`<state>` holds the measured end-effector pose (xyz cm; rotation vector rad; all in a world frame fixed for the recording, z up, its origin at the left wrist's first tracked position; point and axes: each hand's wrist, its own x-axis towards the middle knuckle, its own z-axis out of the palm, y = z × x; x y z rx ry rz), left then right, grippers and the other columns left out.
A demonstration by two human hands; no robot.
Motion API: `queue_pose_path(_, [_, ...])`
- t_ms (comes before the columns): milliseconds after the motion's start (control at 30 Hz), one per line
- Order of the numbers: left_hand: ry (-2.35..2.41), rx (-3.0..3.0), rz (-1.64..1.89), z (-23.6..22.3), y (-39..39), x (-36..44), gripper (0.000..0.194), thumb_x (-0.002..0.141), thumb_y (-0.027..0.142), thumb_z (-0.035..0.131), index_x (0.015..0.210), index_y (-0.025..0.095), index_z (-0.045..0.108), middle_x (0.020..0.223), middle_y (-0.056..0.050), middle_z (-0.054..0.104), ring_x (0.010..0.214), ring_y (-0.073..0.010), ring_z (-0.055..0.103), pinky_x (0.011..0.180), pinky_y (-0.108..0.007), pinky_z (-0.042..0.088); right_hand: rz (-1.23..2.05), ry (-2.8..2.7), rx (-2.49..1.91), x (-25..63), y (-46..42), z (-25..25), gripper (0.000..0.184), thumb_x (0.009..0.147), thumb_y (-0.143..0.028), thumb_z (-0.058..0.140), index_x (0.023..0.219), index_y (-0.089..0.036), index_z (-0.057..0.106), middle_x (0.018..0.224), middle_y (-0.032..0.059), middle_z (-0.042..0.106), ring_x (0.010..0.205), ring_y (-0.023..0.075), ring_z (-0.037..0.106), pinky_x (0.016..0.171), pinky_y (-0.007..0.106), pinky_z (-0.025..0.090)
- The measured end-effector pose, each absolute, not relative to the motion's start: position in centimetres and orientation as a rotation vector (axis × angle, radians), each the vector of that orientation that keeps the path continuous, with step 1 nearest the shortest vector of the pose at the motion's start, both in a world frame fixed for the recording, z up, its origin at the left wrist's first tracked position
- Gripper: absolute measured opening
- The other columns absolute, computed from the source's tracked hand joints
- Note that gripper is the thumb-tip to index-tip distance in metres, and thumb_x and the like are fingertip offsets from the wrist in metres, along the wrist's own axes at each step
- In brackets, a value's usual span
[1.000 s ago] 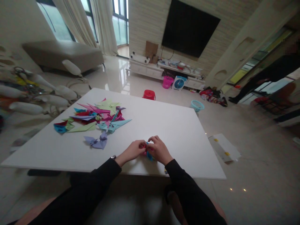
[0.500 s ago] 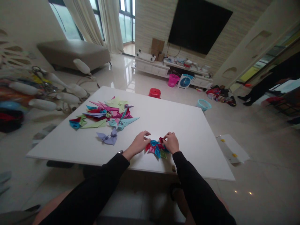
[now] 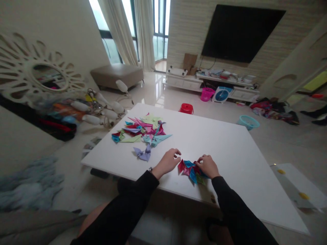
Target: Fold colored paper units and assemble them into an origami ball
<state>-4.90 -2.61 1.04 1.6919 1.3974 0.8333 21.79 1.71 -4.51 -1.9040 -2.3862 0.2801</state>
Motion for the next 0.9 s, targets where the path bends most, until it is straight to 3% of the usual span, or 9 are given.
queue_pose_path(200, [1.477, 1.682, 0.890, 1.2, -1.4, -7.0, 0.019, 0.083, 0.019, 0.059, 0.100, 0.017, 0.067, 0.109, -0.010, 0.070, 0.091, -0.0197, 0.068, 0.084, -0.033, 0.053, 0.267, -2.346, -1.893, 22.2, 1.6, -3.8, 0.021, 0.091, -0.034, 0.063, 0.091, -0.018, 0.076, 0.100, 0.0111, 0.067, 0.104, 0.0270, 0.057, 0.090, 0.036, 0.044])
queue_pose_path(400, [1.945, 1.361, 0.960, 1.7, 1.7, -16.1, 0.022, 0.080, 0.021, 0.062, 0.100, 0.015, 0.069, 0.103, -0.008, 0.073, 0.086, -0.0178, 0.067, 0.079, -0.028, 0.052, 0.289, -2.317, -1.808, 22.3, 1.3, -2.5, 0.017, 0.089, -0.031, 0.062, 0.087, -0.019, 0.074, 0.099, 0.0106, 0.067, 0.103, 0.0274, 0.056, 0.089, 0.037, 0.044])
queue_pose_path(500, [2.176, 1.244, 0.938, 1.8, 1.9, -22.3, 0.021, 0.080, 0.020, 0.058, 0.097, 0.012, 0.067, 0.089, -0.010, 0.072, 0.082, -0.0201, 0.067, 0.074, -0.029, 0.051, 0.278, -2.300, -1.769, 22.5, 1.2, -2.3, 0.017, 0.089, -0.030, 0.061, 0.085, -0.020, 0.074, 0.099, 0.0104, 0.067, 0.102, 0.0276, 0.056, 0.090, 0.038, 0.044])
queue_pose_path(667, [2.513, 1.134, 0.795, 0.9, -0.1, -30.3, 0.010, 0.070, 0.015, 0.066, 0.079, 0.015, 0.064, 0.072, -0.006, 0.067, 0.083, -0.0254, 0.066, 0.075, -0.032, 0.048, 0.276, -2.284, -1.754, 23.3, 1.2, -2.6, 0.016, 0.088, -0.030, 0.061, 0.082, -0.021, 0.073, 0.096, 0.0105, 0.067, 0.101, 0.0282, 0.056, 0.089, 0.038, 0.043])
queue_pose_path(900, [2.556, 1.331, 0.594, -2.9, 1.7, -33.2, 0.019, 0.073, 0.017, 0.066, 0.092, 0.014, 0.068, 0.090, -0.009, 0.071, 0.093, -0.0235, 0.065, 0.085, -0.029, 0.048, 0.240, -2.234, -1.792, 24.9, 1.4, -1.8, 0.018, 0.089, -0.029, 0.059, 0.082, -0.021, 0.074, 0.096, 0.0104, 0.067, 0.100, 0.0276, 0.055, 0.088, 0.038, 0.043])
